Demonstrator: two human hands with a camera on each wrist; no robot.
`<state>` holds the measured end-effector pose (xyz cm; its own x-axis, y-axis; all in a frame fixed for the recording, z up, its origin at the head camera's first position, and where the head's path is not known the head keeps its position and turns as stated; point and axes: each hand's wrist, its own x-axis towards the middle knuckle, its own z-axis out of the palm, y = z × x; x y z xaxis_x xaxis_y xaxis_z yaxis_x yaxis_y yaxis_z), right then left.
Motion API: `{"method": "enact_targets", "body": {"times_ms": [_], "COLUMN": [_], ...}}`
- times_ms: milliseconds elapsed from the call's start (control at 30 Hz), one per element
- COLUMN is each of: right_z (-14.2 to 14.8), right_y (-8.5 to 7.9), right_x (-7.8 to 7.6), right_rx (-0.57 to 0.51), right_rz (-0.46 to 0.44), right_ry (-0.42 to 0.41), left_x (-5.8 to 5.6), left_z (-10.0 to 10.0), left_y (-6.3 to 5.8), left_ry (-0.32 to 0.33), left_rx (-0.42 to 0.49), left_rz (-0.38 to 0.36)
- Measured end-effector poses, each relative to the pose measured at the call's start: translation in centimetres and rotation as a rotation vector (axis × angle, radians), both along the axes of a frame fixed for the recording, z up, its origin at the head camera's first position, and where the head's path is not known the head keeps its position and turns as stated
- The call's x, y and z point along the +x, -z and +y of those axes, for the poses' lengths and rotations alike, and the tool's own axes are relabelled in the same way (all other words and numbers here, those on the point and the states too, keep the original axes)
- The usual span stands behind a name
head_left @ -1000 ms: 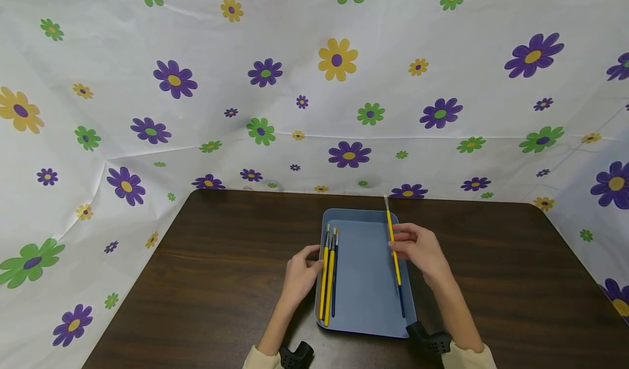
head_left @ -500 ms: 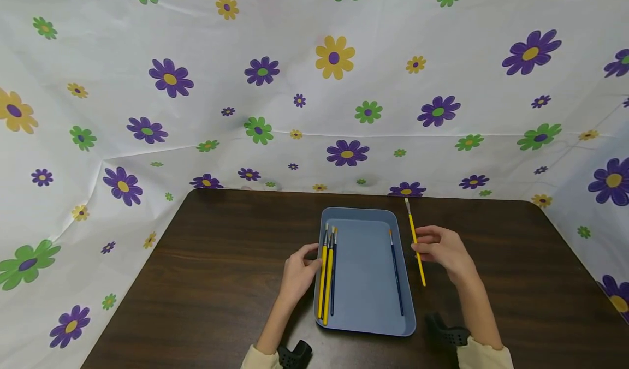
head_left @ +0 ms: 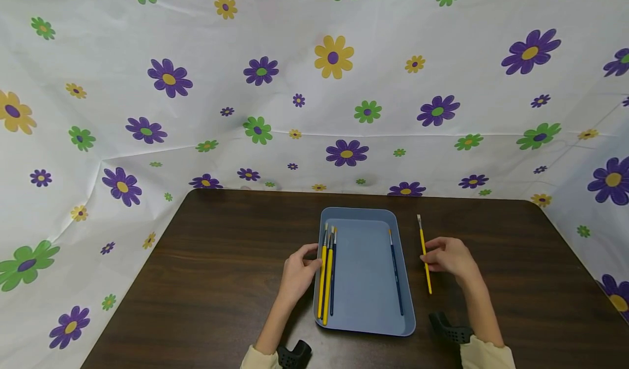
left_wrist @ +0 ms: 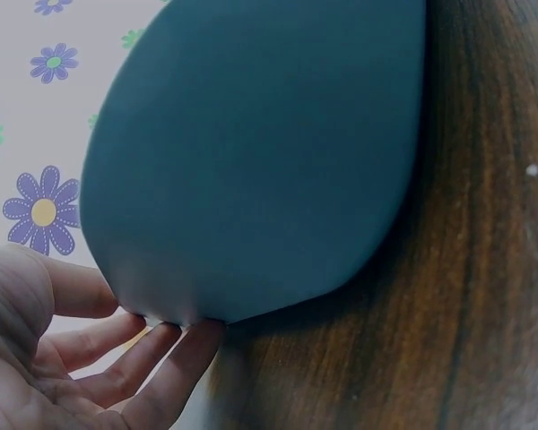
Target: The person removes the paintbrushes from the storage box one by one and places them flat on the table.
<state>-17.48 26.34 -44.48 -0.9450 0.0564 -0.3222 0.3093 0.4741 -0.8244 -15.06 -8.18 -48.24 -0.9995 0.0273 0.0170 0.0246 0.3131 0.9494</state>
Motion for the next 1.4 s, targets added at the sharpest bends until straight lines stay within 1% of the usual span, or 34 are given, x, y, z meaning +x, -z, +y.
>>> {"method": "enact_targets", "body": {"times_ms": [167, 300, 400, 533, 800, 1000, 1200, 1400], "right_z": [0.01, -0.05, -0.05, -0.07, -0.16, -0.12, -0.19, -0.47], "right_y": [0.22, 0.13, 0.08, 0.07, 0.21, 0.06, -0.10, -0.40], "right_x": [-0.04, 0.01, 0.09, 0.20, 0.19, 0.10, 0.13, 0.44], "right_rx": [0.069, 0.090, 0.110, 0.145, 0.183, 0.221, 0.244, 0.283], "right_rz": [-0.036, -0.068, -0.076, -0.069, -0.065, -0.069, -0.067, -0.022], "right_ry": [0.000, -0.005, -0.006, -0.010, -0.008, -0.026, -0.027, -0.017], "left_x": [0.01, 0.03, 0.04, 0.04, -0.02, -0.07, -0.07, -0.05], "left_z": [0.00, 0.00, 0.01, -0.02, -0.06, -0.09, -0.08, -0.10], "left_y": [0.00, 0.03, 0.01, 0.00, 0.04, 0.04, 0.04, 0.06], "left_ry": [0.003, 0.004, 0.006, 0.008, 0.007, 0.011, 0.006, 0.008], "left_rx": [-0.002, 0.001, 0.003, 0.001, -0.001, 0.007, -0.002, 0.007], "left_rz": [0.008, 0.008, 0.000, -0.002, -0.006, -0.006, -0.005, -0.009]}}
